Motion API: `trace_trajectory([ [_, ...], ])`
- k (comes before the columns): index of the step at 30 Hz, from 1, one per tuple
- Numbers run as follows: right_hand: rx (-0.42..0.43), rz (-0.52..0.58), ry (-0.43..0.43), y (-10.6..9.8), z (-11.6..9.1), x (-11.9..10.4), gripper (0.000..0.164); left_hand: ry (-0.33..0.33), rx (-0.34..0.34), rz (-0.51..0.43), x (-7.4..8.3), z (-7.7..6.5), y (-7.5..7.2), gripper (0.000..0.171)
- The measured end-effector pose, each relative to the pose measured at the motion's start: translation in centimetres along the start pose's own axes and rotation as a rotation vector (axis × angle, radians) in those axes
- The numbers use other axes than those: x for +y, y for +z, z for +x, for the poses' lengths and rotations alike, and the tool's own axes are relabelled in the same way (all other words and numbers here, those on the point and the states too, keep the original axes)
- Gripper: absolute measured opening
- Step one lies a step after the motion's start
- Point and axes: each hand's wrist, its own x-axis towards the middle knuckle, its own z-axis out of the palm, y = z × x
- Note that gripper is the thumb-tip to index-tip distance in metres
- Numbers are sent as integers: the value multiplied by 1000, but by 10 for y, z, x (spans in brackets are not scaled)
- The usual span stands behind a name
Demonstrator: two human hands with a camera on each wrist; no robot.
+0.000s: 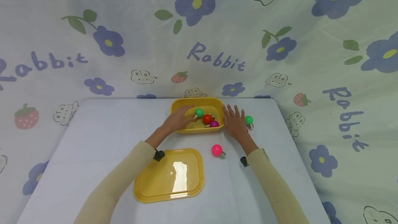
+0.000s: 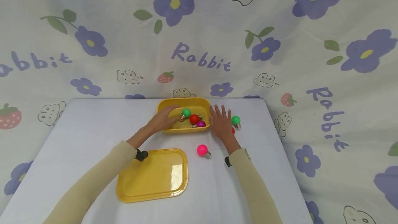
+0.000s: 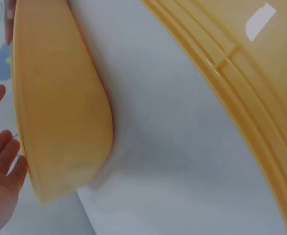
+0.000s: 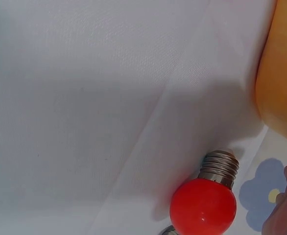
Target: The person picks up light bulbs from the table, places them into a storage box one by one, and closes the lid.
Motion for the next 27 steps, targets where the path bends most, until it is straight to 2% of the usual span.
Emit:
trace_trajectory([
  [9,9,-12,-3,4,-1,1,57,55,134,261,-18,-20,-8,56],
  [15,10,-20,-3,4,-1,2,57,-50,139,320,-30,-25,-6,67],
  [20,5,-25,-6,2,-1,1,58,-152,106,340,-35,-26,-6,73],
  [27,6,-8,-9,2,-2,0,58,-208,49,361,-39,-25,-5,75],
])
